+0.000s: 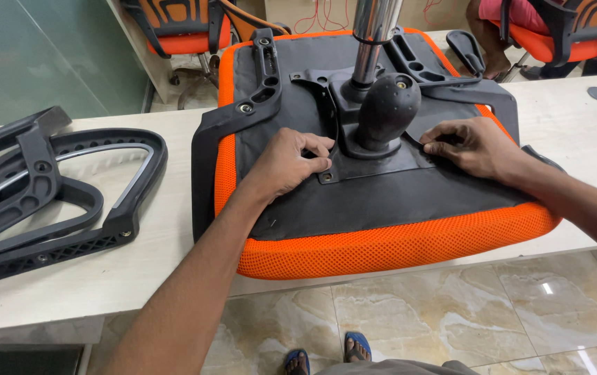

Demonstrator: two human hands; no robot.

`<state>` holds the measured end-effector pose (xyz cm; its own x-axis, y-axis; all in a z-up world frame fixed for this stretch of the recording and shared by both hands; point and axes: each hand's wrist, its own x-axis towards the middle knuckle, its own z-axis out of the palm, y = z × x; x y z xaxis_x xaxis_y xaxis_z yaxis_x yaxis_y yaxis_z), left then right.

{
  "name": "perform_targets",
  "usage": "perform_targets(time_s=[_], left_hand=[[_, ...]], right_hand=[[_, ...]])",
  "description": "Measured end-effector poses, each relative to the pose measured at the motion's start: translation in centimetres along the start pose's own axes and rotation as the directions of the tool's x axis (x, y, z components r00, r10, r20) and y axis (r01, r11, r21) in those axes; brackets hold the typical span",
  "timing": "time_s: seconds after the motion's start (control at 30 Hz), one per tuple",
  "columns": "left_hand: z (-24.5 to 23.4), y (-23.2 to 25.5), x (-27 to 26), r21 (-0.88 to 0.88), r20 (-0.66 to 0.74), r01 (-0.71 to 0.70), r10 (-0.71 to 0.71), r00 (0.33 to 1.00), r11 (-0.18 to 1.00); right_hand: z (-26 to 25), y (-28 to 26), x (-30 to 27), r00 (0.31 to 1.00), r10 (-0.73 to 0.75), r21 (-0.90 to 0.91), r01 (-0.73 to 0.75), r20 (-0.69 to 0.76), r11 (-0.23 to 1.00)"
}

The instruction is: The person attaches metal brackets to the underside of an orange office chair seat using a screwdriver and screws. They then place the seat onto a table and connect the gas lift and base assembly to the seat, securing it with additional screws.

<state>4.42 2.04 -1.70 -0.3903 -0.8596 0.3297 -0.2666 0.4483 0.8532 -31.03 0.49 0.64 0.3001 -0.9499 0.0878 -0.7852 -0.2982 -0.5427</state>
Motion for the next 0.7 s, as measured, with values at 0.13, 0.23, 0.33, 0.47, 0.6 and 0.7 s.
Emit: perform_targets(time_s=[0.13,0.23,0.33,0.47,0.6,0.7], left_hand=[[-0.05,0.35,-0.01,-0.012,0.014,0.049,-0.049,0.999,0.999],[-0.16,0.69,-0.08,-0.026,0.012,0.067,-0.067,0.998,0.997],[-0.31,0.92,-0.16,-0.030,0.017,0.076,-0.076,0.997,0.997],[-0.33,1.00,-0.06,-0.010,0.004,0.088,-0.088,0.996,0.996],[-0.34,0.77,-0.10,-0.012,0.001,0.074,-0.074,0.997,0.997],[-0.28,0.48,0.05,-0.031,0.011,0.083,-0.083,0.997,0.996]], right_hand=[[-0.07,0.43,-0.03,1.000,0.018,0.025,-0.018,0.011,1.000],[-0.09,0.30,0.06,0.999,0.046,-0.003,-0.046,0.008,0.999],[-0.14,0.33,0.13,1.000,-0.007,-0.011,0.007,0.017,1.000],[-0.17,0.51,0.25,0.999,0.022,-0.018,-0.021,0.026,1.000],[-0.06,0.69,0.41,0.999,0.035,0.000,-0.035,0.030,0.999],[-0.01,0.97,0.45,0.999,0.024,0.003,-0.024,0.025,1.000]])
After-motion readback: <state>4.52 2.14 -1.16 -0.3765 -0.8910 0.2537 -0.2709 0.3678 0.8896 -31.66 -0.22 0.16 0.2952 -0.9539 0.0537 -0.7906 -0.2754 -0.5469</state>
